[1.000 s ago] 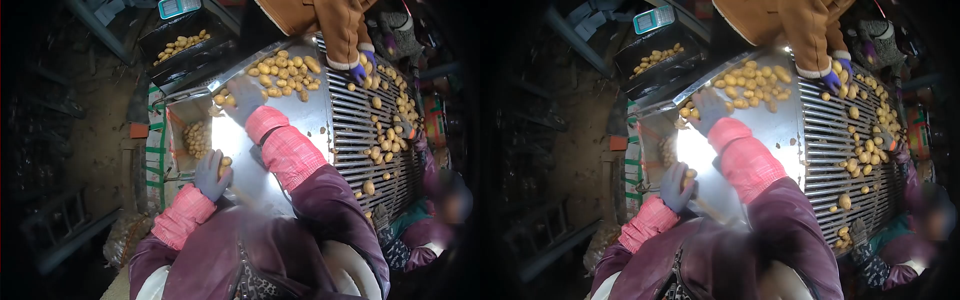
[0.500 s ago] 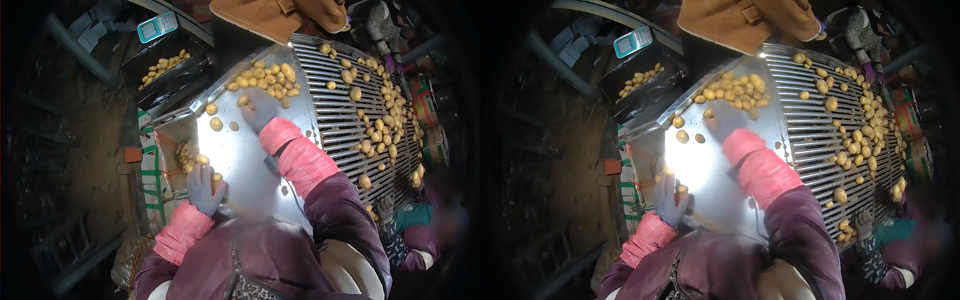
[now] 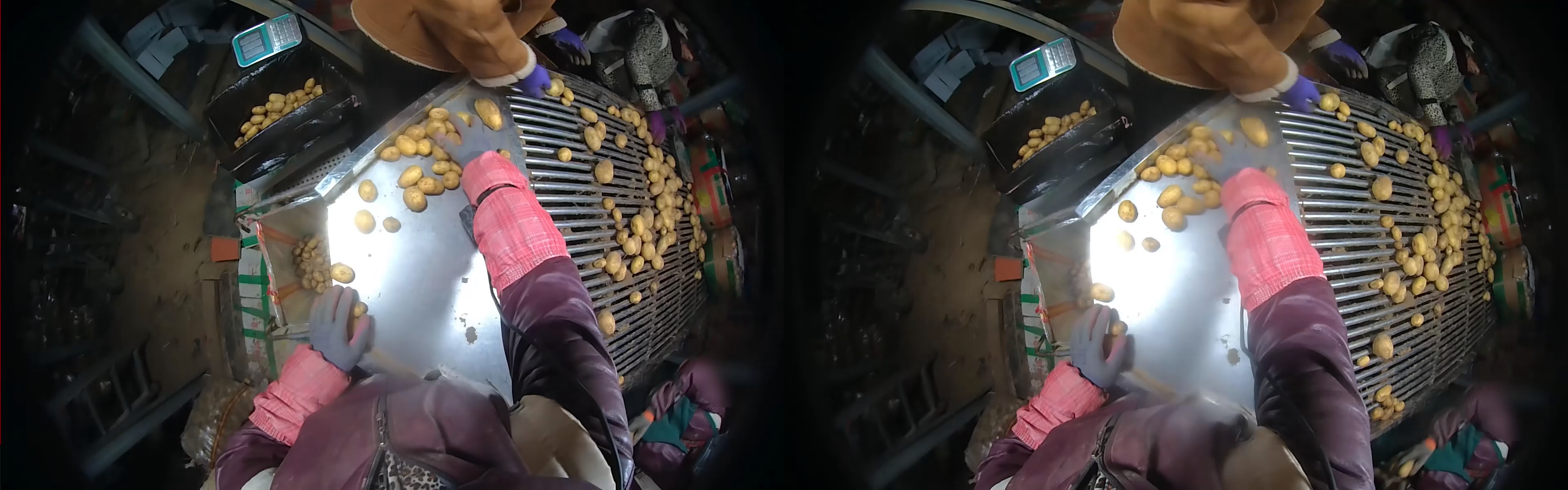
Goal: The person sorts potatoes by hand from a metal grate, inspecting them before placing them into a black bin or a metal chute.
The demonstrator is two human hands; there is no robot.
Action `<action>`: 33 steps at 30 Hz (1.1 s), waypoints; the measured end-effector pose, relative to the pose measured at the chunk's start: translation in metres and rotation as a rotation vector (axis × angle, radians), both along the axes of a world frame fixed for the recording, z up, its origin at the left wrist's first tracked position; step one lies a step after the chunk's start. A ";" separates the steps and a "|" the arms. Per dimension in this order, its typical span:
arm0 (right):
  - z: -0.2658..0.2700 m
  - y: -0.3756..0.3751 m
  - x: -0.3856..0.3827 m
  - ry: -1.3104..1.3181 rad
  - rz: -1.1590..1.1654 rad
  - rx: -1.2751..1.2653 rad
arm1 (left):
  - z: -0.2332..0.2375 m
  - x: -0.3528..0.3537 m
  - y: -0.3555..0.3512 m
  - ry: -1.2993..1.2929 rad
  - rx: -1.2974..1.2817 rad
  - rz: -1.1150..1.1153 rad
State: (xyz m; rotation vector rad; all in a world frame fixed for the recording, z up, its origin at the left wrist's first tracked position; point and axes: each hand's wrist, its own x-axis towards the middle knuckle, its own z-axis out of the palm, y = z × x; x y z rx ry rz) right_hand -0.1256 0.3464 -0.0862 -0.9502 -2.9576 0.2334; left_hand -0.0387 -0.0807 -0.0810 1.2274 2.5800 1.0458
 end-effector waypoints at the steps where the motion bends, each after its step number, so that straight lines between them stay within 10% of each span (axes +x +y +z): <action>1: 0.003 -0.006 0.004 -0.014 0.045 0.016 | -0.002 0.000 0.001 0.026 0.006 0.003; 5: -0.037 -0.034 0.028 0.326 0.151 0.122 | -0.011 0.002 -0.002 0.070 0.005 0.019; 14: 0.012 -0.138 0.078 -0.029 0.322 -0.322 | -0.006 0.003 -0.002 0.041 -0.051 0.049; 21: -0.020 0.020 0.089 0.434 0.049 0.350 | -0.004 0.004 -0.003 -0.007 -0.126 0.087; 33: -0.020 -0.106 0.092 0.338 0.534 -0.144 | -0.011 0.005 -0.007 -0.031 -0.083 0.078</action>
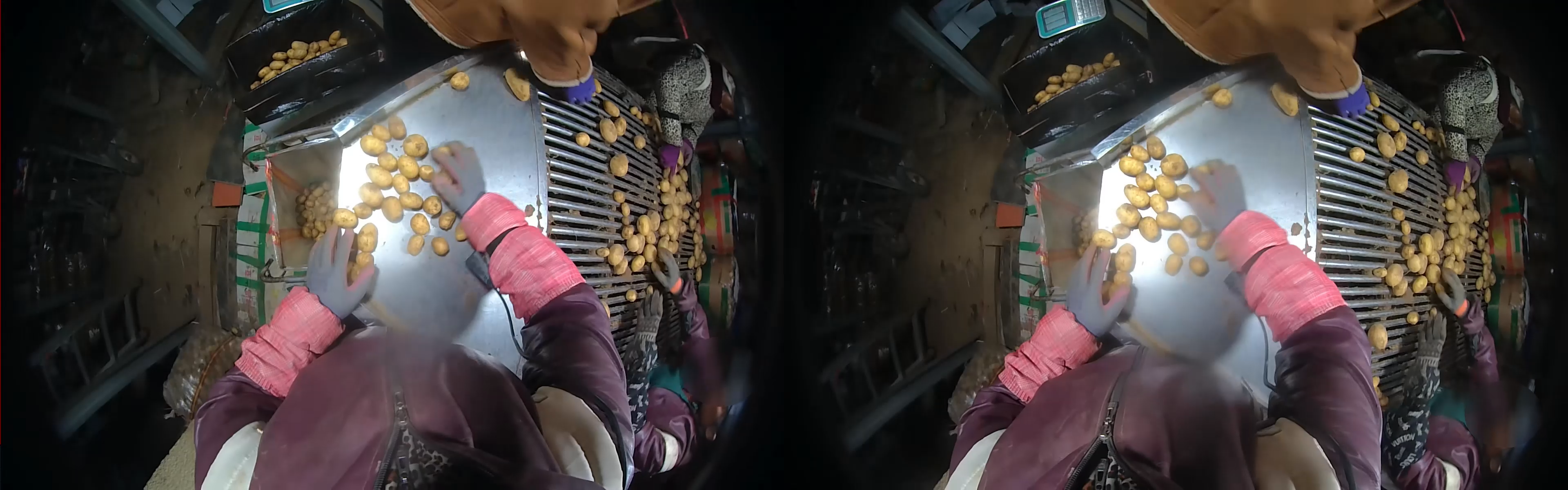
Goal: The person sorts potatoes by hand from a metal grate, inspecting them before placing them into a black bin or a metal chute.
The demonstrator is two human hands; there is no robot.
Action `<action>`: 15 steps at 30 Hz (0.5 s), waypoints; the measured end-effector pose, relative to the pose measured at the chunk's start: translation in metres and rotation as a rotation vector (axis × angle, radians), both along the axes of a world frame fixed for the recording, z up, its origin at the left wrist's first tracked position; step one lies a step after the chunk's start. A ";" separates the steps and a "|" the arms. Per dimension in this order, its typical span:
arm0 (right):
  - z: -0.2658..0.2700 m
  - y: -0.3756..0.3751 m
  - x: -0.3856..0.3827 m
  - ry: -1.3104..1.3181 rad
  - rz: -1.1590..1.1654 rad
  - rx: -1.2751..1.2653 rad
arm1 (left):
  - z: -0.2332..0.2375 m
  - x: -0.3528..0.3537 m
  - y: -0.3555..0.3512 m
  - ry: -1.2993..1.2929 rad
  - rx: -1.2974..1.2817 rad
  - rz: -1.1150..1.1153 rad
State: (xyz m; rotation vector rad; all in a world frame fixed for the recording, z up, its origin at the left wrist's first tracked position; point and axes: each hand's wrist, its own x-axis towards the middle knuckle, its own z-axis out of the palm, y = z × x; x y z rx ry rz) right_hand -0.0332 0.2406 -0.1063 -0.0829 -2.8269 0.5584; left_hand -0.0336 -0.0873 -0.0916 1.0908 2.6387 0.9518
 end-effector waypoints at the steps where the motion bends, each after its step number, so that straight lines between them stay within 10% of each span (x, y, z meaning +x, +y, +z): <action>1: 0.010 -0.016 -0.001 -0.076 0.056 0.023 | 0.000 -0.001 0.001 0.001 0.004 0.006; 5: 0.004 -0.062 0.001 -0.058 -0.038 -0.419 | 0.005 -0.003 0.004 -0.021 -0.006 0.026; 11: 0.000 -0.073 -0.011 0.066 0.037 -0.482 | 0.015 -0.003 0.007 0.044 -0.036 0.064; 15: 0.017 0.027 -0.087 0.163 -0.340 -0.308 | 0.012 -0.005 0.007 0.052 0.010 0.031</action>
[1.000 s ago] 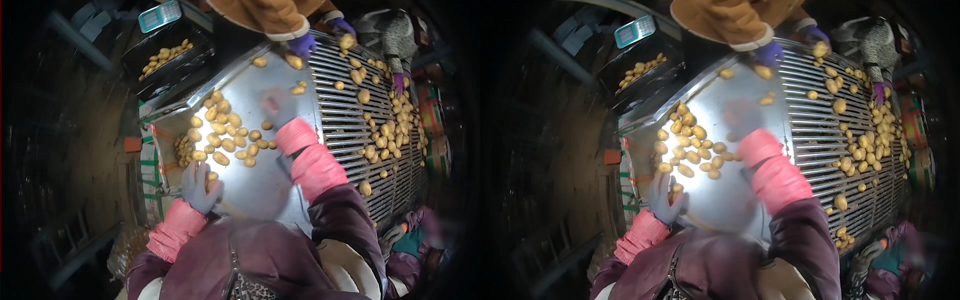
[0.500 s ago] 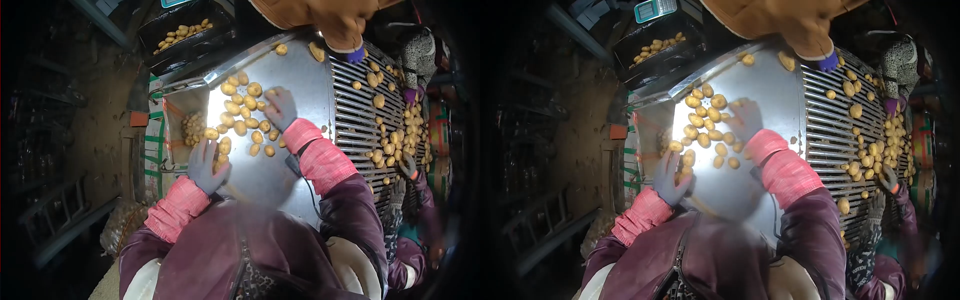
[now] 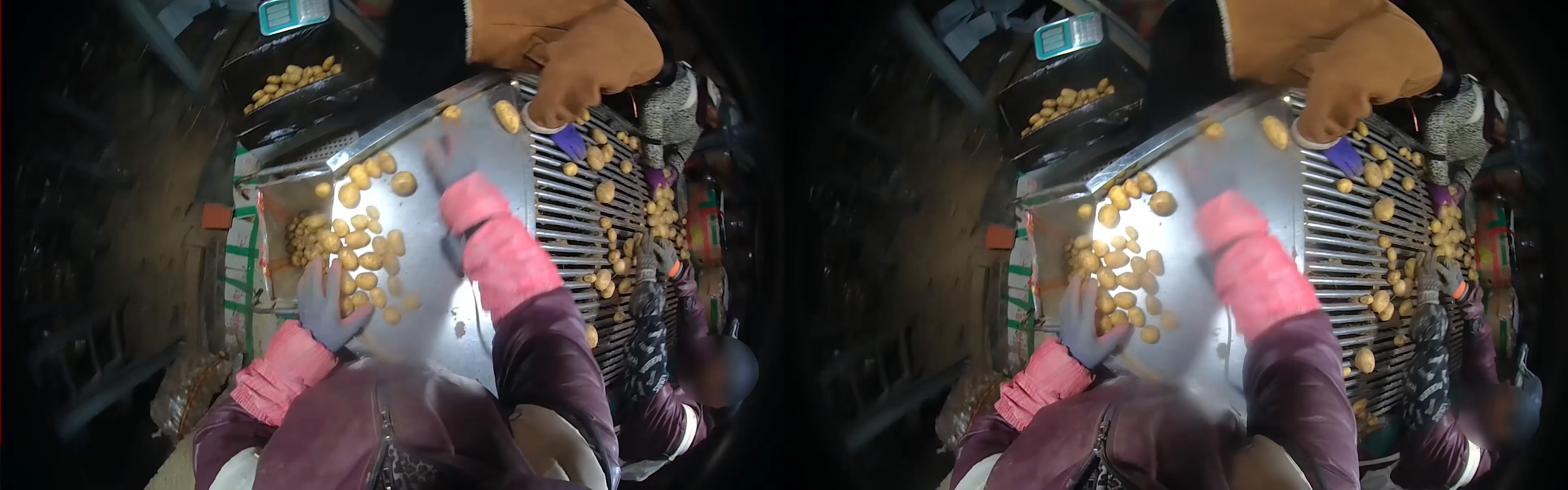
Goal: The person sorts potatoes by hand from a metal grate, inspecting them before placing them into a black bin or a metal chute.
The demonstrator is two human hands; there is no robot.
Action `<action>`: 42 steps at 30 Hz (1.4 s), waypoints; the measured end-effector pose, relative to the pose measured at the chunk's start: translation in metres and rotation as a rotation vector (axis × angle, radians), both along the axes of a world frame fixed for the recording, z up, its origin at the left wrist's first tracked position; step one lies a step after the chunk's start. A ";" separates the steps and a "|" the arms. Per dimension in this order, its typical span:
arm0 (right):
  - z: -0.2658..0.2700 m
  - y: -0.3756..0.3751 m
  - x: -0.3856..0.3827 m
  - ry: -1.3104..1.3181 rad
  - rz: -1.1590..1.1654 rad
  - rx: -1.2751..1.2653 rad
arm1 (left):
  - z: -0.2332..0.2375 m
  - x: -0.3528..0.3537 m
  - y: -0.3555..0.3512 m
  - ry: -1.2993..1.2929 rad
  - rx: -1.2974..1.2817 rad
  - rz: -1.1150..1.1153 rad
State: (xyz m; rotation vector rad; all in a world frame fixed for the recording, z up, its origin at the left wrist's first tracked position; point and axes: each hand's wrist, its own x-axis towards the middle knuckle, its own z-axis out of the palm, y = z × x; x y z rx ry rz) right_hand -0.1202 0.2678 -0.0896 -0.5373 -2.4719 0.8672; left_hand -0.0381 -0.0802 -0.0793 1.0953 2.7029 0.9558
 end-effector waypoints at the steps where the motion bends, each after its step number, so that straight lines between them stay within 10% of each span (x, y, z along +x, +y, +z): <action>1: 0.002 0.025 -0.014 -0.002 -0.049 0.119 | 0.000 -0.001 -0.002 0.004 0.021 -0.009; 19: -0.055 -0.111 0.017 0.052 0.632 0.105 | -0.010 0.003 -0.001 -0.042 0.039 0.063; 22: -0.039 -0.132 0.044 -0.121 0.632 -0.202 | -0.014 0.007 -0.004 -0.099 -0.015 0.099; 31: 0.031 -0.110 0.198 -0.566 0.561 0.165 | -0.031 0.002 -0.032 -0.337 0.149 0.184; 42: 0.003 -0.187 0.130 -0.394 0.489 0.264 | -0.033 0.007 -0.065 -0.300 0.229 0.179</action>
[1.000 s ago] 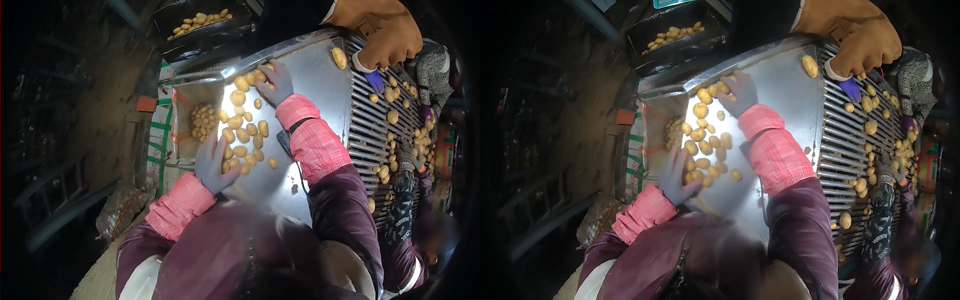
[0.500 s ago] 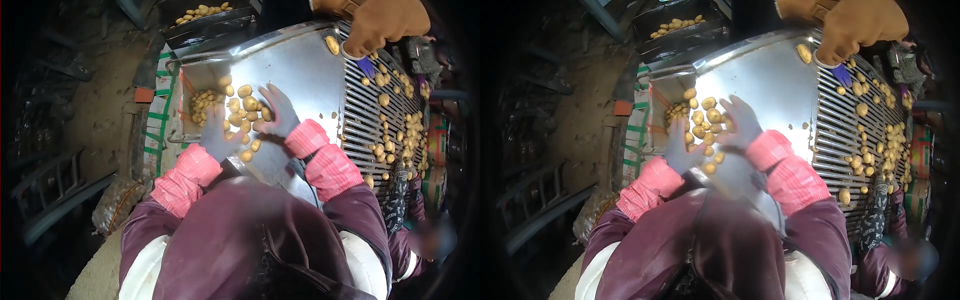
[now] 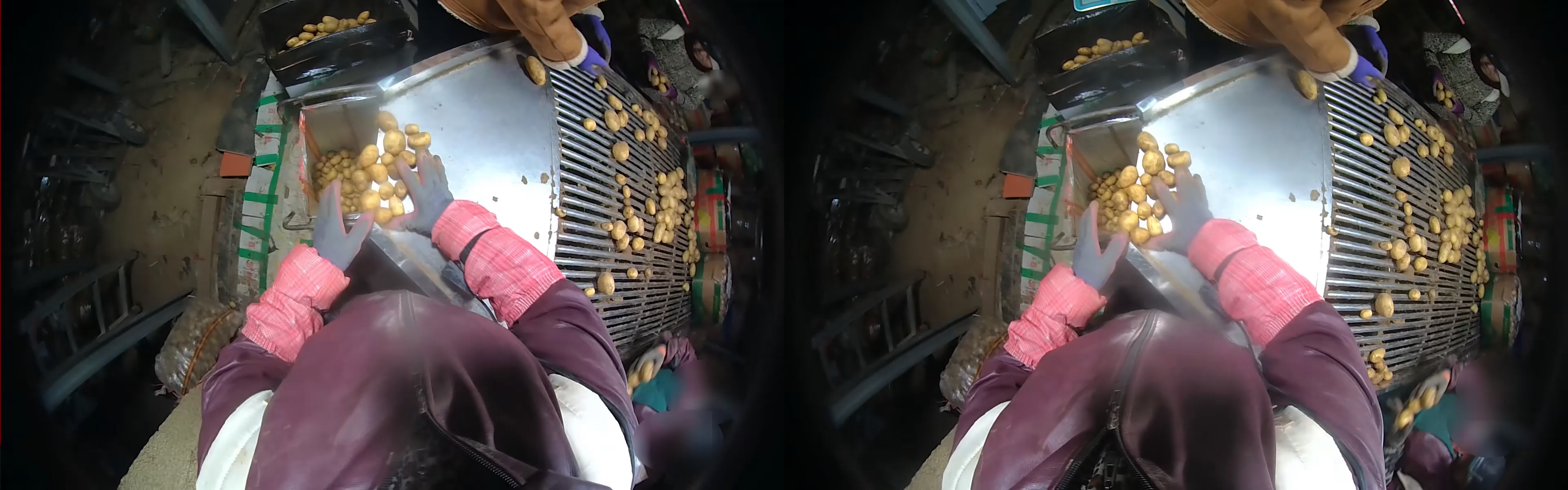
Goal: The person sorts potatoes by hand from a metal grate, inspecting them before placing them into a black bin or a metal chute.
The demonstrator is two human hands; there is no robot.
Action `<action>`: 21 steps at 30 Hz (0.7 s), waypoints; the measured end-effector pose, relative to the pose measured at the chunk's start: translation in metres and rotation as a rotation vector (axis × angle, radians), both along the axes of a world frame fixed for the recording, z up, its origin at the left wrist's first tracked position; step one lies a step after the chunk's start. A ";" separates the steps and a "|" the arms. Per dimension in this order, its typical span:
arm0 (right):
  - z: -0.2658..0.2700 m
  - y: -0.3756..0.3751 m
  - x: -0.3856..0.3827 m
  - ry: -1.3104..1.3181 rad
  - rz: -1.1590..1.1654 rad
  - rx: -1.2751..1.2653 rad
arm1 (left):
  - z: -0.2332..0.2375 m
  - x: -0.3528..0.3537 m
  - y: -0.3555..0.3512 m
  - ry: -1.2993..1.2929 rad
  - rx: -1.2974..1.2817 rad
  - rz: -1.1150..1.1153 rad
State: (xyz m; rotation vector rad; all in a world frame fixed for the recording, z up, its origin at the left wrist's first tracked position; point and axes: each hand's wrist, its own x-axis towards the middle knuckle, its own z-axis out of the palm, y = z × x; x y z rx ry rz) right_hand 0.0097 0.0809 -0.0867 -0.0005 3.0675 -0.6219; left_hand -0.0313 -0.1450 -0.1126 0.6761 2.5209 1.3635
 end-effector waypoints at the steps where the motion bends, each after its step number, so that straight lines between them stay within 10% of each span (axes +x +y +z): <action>1: -0.007 -0.005 -0.006 0.038 0.018 0.030 | 0.001 0.001 -0.004 0.011 -0.012 0.011; 6: -0.004 -0.032 -0.050 -0.073 0.058 0.088 | -0.001 0.003 -0.017 0.056 -0.057 0.025; 13: 0.002 -0.007 -0.033 0.231 -0.031 -0.648 | 0.008 -0.001 -0.026 0.071 -0.078 -0.015; 21: 0.061 0.102 0.204 0.244 -0.727 -0.203 | 0.012 -0.005 -0.007 0.099 -0.066 -0.206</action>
